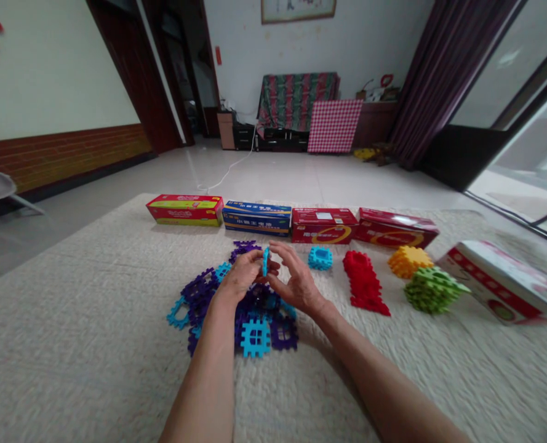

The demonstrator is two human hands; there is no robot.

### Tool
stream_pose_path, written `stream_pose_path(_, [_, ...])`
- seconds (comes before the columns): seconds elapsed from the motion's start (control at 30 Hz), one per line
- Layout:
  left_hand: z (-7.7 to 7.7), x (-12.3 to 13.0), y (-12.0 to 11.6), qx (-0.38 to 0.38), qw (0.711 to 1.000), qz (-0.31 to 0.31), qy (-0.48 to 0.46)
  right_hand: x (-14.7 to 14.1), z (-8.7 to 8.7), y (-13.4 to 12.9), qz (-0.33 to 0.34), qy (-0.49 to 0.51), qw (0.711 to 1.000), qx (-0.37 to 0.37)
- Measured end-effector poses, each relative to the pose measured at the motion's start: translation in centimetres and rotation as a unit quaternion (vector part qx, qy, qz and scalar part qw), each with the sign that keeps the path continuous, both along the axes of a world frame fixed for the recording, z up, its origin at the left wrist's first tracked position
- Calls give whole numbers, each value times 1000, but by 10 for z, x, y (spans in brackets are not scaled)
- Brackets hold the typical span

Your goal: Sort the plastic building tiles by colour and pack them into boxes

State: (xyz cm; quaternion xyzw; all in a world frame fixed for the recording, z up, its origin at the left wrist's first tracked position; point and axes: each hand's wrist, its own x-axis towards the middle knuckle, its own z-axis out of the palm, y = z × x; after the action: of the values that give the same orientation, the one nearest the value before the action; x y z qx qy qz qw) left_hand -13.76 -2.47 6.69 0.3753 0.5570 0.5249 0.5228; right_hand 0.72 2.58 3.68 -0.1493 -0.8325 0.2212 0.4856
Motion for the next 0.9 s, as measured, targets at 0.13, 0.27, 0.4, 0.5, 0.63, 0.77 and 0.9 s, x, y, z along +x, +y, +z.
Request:
stream_pose_path(0.13, [-4, 1, 2, 10, 999, -26, -44, 2, -1, 2, 15, -7, 1000, -3])
stream_pose_path(0.27, [-9, 2, 6, 40, 998, -24, -49, 0, 5, -2, 24, -17, 999, -34])
stream_pose_path(0.4, [-9, 8, 7, 61, 995, -30, -69, 2, 20, -9, -16, -23, 999, -44])
stream_pose_path(0.5, [-4, 6, 5, 38, 997, -29, -57, 16, 28, -6, -39, -56, 997, -20])
stream_pose_path(0.63, [2, -4, 3, 28, 995, 97, -10, 49, 24, 10, -133, -136, 981, 30])
stream_pose_path(0.77, [9, -10, 2, 31, 984, 173, -22, 75, 10, 26, -221, -211, 951, 54])
stream_pose_path(0.9, [11, -10, 1, 32, 980, 194, -31, 81, 0, 29, -255, -268, 927, 58])
